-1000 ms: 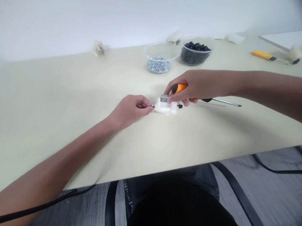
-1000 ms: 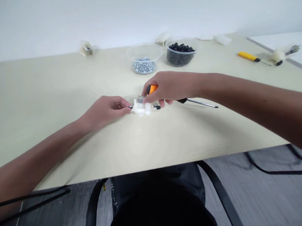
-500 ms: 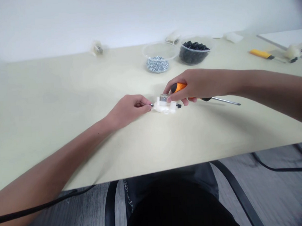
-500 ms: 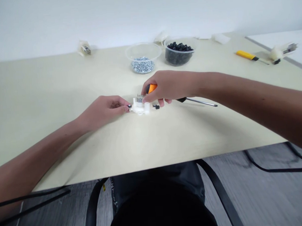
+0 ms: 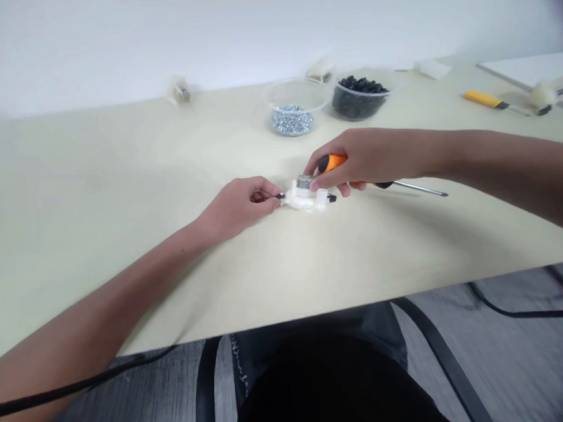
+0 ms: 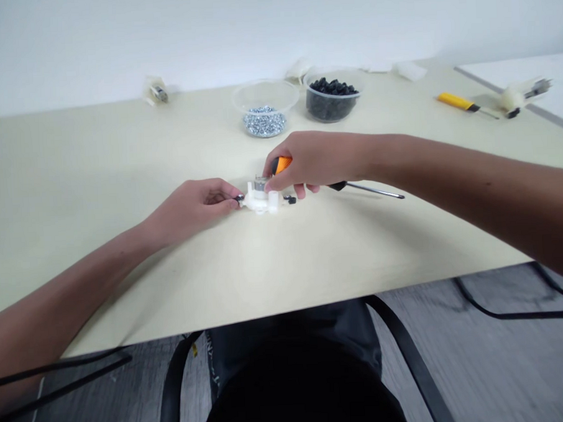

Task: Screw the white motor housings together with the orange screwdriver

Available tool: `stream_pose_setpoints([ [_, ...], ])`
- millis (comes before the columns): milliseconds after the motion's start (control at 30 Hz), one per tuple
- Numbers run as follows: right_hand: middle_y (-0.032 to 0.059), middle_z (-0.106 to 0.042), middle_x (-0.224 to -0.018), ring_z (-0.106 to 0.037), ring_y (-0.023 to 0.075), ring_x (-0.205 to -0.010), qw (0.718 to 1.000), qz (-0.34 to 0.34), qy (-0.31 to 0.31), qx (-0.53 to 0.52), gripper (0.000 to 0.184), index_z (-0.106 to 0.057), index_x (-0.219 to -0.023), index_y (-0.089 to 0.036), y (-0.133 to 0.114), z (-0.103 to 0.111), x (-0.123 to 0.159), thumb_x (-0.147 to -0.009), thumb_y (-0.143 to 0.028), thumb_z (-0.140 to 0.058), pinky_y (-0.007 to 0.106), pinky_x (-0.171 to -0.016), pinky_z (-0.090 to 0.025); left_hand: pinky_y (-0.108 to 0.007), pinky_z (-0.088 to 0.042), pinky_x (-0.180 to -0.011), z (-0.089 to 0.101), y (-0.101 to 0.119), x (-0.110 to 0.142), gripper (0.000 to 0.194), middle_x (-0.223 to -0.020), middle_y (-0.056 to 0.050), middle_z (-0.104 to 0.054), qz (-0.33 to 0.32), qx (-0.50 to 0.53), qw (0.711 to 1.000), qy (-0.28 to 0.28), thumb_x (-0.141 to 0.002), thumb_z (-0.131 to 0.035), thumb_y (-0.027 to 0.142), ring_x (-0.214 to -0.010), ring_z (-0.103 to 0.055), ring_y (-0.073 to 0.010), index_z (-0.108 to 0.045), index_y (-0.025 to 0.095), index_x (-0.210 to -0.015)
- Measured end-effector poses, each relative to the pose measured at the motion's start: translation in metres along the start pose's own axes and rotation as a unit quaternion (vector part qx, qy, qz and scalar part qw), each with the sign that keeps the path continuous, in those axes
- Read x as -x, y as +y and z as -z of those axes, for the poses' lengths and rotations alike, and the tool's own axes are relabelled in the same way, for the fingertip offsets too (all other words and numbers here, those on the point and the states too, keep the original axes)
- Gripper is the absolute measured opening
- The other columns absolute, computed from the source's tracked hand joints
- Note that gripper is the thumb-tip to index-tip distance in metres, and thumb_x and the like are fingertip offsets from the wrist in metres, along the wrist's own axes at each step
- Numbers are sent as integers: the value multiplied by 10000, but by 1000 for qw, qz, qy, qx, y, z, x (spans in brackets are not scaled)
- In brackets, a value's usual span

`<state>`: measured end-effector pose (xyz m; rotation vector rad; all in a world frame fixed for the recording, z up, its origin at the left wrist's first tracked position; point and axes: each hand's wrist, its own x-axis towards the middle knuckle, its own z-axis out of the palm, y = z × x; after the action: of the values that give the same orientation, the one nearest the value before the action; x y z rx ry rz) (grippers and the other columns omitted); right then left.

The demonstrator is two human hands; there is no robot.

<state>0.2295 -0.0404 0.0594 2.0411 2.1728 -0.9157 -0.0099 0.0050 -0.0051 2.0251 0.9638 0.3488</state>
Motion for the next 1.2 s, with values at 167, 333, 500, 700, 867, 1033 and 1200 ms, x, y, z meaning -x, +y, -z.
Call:
stream_pose_setpoints([
  [167,37,-696,-736,-590,207,-602,1000,-12,-2,1,477,-717,-1086,-377,-1,0,-1,-739,-682,-598,313,-474,-362,-272,-456,-690,-1,1,-1,241,-918,-35,-732,3,0,1000,12,-808,-627,375,-807,-648,-157,-698,196,-952],
  [333,47,-696,-742,-582,207,-602,1000,-12,-3,-1,489,-715,-1090,-361,-1,0,-1,-741,-680,-593,316,-483,-356,-263,-445,-668,-1,1,-1,235,-907,-30,-730,7,-1,1000,16,-811,-628,372,-794,-642,-149,-696,196,-951],
  [500,41,-687,-724,-570,201,-594,1000,-8,-6,-9,481,-711,-1091,-356,-2,0,0,-739,-666,-606,313,-485,-350,-259,-443,-648,-1,1,-1,251,-896,-26,-726,-4,-6,1000,1,-815,-633,400,-774,-639,-145,-690,203,-960],
  [700,57,-687,-737,-545,171,-604,1000,-6,-4,-17,476,-691,-1128,-299,-4,0,4,-796,-623,-586,303,-517,-330,-266,-438,-662,-4,5,0,242,-885,-28,-726,6,-22,999,22,-820,-629,398,-767,-634,-144,-687,189,-929],
  [867,71,-696,-793,-549,154,-652,1000,-8,-17,-4,540,-653,-1214,-241,1,-1,0,-841,-620,-561,301,-564,-329,-259,-425,-642,-5,6,0,235,-855,-20,-720,6,-29,999,28,-817,-631,402,-745,-625,-138,-678,183,-888],
  [1033,69,-684,-797,-533,117,-670,1000,-7,-20,-7,602,-632,-1257,-163,6,-2,-4,-861,-609,-558,301,-609,-322,-251,-418,-620,-6,5,0,240,-848,-22,-720,7,-24,999,30,-807,-642,405,-739,-626,-140,-676,181,-883],
  [1200,54,-687,-800,-529,101,-641,1000,-2,-15,3,620,-635,-1256,-188,5,-2,-2,-847,-647,-548,296,-588,-315,-242,-403,-592,-6,4,-1,231,-814,-18,-714,0,-22,999,37,-808,-639,400,-699,-605,-126,-676,178,-858],
])
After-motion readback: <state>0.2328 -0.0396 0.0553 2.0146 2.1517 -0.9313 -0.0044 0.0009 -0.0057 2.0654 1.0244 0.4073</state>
